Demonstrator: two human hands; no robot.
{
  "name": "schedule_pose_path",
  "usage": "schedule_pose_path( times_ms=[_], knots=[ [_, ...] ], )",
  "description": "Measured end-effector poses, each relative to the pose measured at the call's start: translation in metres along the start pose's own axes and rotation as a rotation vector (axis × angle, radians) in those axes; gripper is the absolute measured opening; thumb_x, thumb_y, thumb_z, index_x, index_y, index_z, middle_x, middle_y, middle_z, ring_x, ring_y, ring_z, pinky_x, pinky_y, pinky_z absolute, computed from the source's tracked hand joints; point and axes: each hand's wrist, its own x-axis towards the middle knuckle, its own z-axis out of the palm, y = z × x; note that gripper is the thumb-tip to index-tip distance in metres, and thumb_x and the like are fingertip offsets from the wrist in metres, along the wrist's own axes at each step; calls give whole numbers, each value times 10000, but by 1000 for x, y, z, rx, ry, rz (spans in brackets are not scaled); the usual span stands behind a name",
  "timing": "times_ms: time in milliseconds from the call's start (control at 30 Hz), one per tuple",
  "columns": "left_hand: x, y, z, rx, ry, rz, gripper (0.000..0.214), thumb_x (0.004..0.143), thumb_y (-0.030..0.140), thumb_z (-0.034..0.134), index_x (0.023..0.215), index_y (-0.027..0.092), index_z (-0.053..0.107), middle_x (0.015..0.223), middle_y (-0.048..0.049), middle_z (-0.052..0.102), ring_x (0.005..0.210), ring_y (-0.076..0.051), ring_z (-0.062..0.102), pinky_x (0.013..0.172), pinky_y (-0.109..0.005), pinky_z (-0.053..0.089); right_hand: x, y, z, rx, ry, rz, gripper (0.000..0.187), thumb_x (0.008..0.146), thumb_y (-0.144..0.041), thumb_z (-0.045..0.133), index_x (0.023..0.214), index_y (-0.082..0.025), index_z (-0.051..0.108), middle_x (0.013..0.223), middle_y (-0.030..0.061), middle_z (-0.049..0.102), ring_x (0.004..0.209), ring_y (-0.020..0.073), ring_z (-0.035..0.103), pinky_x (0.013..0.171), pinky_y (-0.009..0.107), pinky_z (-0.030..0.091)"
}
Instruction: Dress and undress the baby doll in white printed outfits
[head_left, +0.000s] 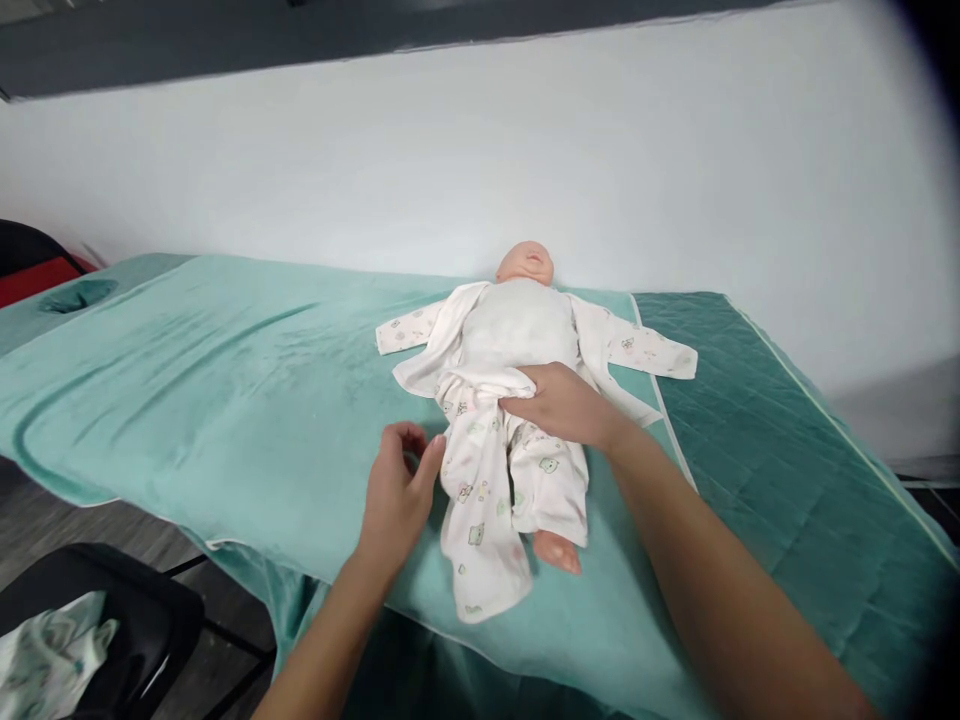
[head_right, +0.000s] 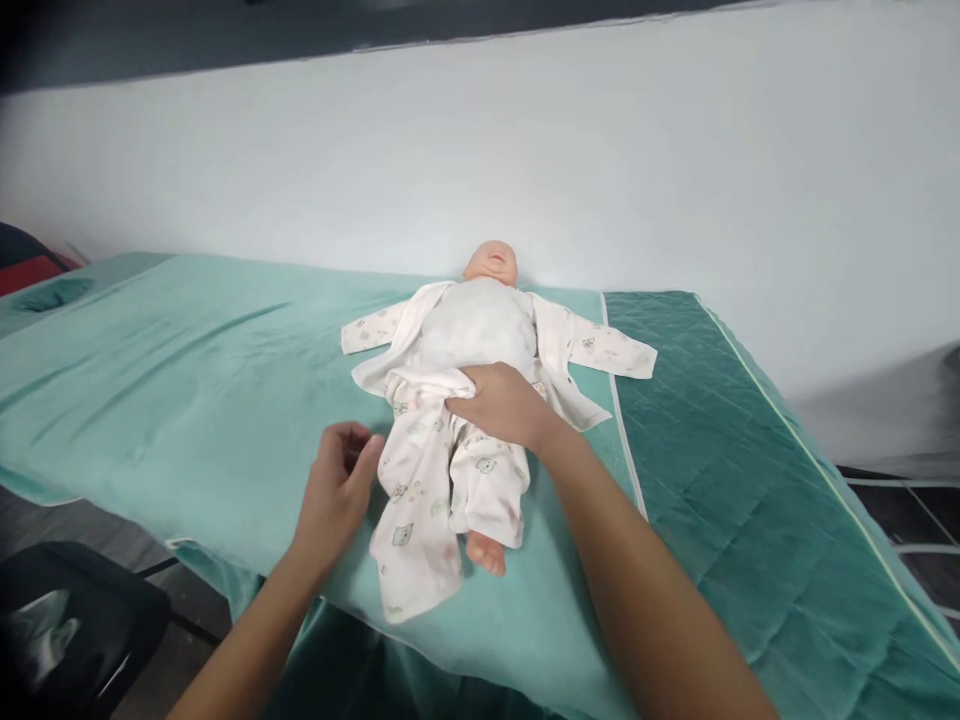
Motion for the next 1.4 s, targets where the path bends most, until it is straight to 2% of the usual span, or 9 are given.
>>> schedule_pose_path(
  times_ms=[100,167,333,467,600,733,1000,1233,1400],
  knots=[
    [-25,-1,-4,38,-193,10,294,937,509,474,969,223,538,804,-3,607,716,-171,549,667,-296,427,1,0,2,11,79,3,167,810,-317,513,712,-201,585,652,-37,585,635,144,513,596,262,342],
    [-27,1,-1,83,-233,17,296,951,505,443,951,228,549,816,-10,633,738,-187,571,677,-307,427,1,0,3,1,85,23,176,825,-327,515,723,-202,586,651,-32,595,638,152,522,603,268,349],
    [7,8,8,178,-116,56,281,971,489,393,955,231,503,846,-32,678,764,-221,627,659,-308,410,-1,-3,-3,4,-15,-10,227,857,-430,569,878,-217,648,903,17,705,830,204,614,708,293,409],
    [33,10,12,367,-104,131,301,977,488,375,1032,226,512,794,-48,675,709,-239,633,593,-297,356,-3,-3,-8,-42,-164,-33,308,724,-462,736,922,-232,683,978,28,720,897,252,625,751,324,428],
    [39,5,17,511,-39,234,289,981,455,389,1061,215,528,802,-55,678,719,-230,642,601,-292,331,-3,-1,-8,-6,-134,-30,194,766,-382,672,883,-227,680,910,8,710,850,233,618,708,315,422],
    [36,-5,21,520,95,255,262,973,421,398,1017,206,542,847,-74,693,758,-238,647,637,-301,348,-2,1,-5,46,-12,-14,115,814,-320,568,814,-222,627,801,-12,666,752,188,583,632,285,388],
    [33,-5,20,361,112,118,329,969,481,403,1075,206,548,917,-77,705,791,-241,647,656,-312,390,2,1,5,42,138,21,209,832,-327,547,684,-226,439,609,-51,472,600,138,454,577,279,319],
    [39,0,11,0,63,165,228,909,427,547,998,221,587,950,-29,673,832,-172,610,760,-291,468,-4,1,-17,222,-24,-58,321,864,-524,579,884,-206,612,853,8,607,792,179,532,699,289,403],
    [66,14,6,-338,53,165,257,892,409,558,1024,203,633,1003,-47,672,938,-173,613,852,-289,486,-5,7,-27,354,94,-22,384,942,-537,459,944,-204,650,917,22,637,875,187,556,773,293,419]
  ],
)
